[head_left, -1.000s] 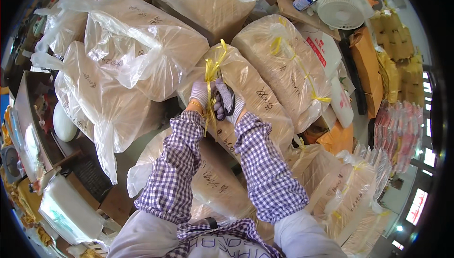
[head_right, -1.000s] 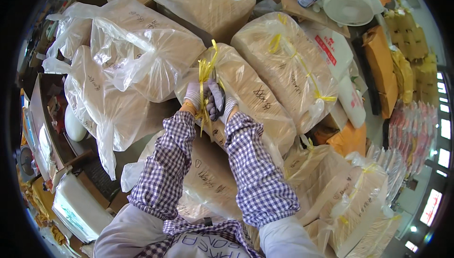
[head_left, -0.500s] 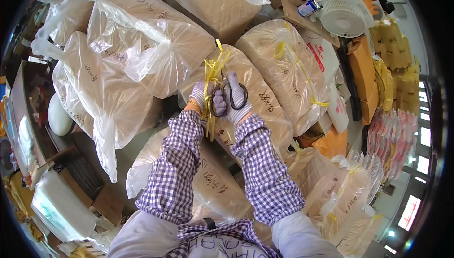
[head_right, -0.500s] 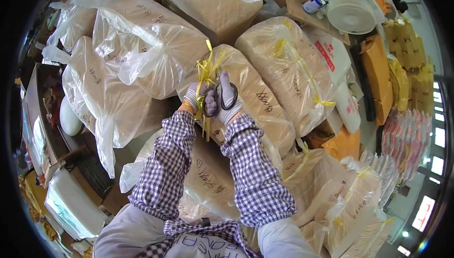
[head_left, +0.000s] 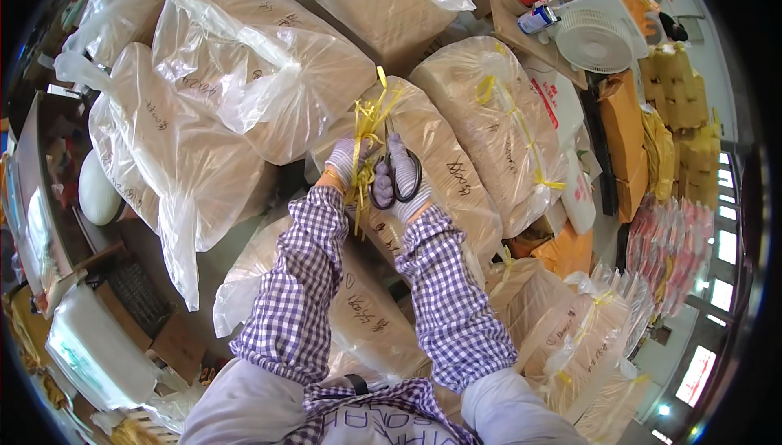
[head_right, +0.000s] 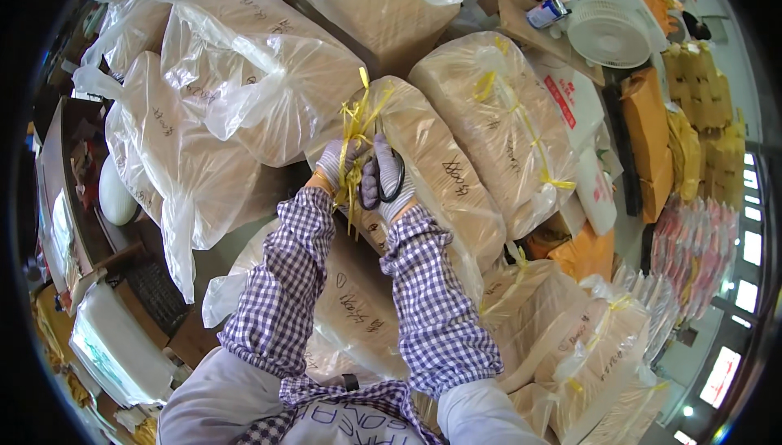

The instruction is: Unpacking bundles of wooden sticks by cutting the plastic packaging with scissors.

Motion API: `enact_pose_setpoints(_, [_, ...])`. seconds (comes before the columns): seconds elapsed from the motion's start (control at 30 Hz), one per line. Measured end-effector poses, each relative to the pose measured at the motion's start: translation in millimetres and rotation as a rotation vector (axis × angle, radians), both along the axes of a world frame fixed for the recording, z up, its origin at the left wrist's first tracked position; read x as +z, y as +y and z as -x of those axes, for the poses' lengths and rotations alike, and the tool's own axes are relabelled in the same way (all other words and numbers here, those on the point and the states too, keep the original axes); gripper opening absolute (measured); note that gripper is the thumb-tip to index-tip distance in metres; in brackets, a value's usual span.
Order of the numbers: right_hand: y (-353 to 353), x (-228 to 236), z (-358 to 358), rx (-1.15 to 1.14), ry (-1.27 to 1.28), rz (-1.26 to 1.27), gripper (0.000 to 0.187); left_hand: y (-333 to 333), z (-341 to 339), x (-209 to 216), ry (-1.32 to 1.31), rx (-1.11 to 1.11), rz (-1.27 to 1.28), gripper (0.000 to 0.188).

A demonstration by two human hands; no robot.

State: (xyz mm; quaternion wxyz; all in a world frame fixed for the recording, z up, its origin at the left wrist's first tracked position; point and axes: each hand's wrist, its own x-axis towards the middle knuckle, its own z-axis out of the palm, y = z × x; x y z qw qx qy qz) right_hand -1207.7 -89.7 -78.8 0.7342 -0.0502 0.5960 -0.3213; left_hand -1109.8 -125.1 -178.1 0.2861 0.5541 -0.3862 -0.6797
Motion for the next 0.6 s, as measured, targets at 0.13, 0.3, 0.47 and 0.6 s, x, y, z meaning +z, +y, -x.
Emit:
enact_pose_setpoints(0.13, [-9.9, 6.3, 18.8, 0.389, 0.455, -0.119, 0.048, -4.9, -6.2, -6.3, -0.207, -0.124, 0.141, 0.032])
enact_pose_setpoints(0.3, [-18.0, 10.6, 32.5, 0.406, 0.512, -0.145, 0.049, 0.1, 11.9, -2.1, -0.144, -0.116, 0.032, 0.038])
enact_pose_setpoints(0.47, [-30.2, -0.6, -5.2, 0.112, 0.003, -0.156, 0.055, -3.9, 0.2, -64.2, -0.023, -0.054, 0.094, 0.037])
enact_pose_setpoints(0.6, [-19.2, -17.5, 8.5, 0.078, -0.025, -0.051, 0.054, 0.3, 11.4, -46.7, 0.060, 0.016, -0.046, 0.039])
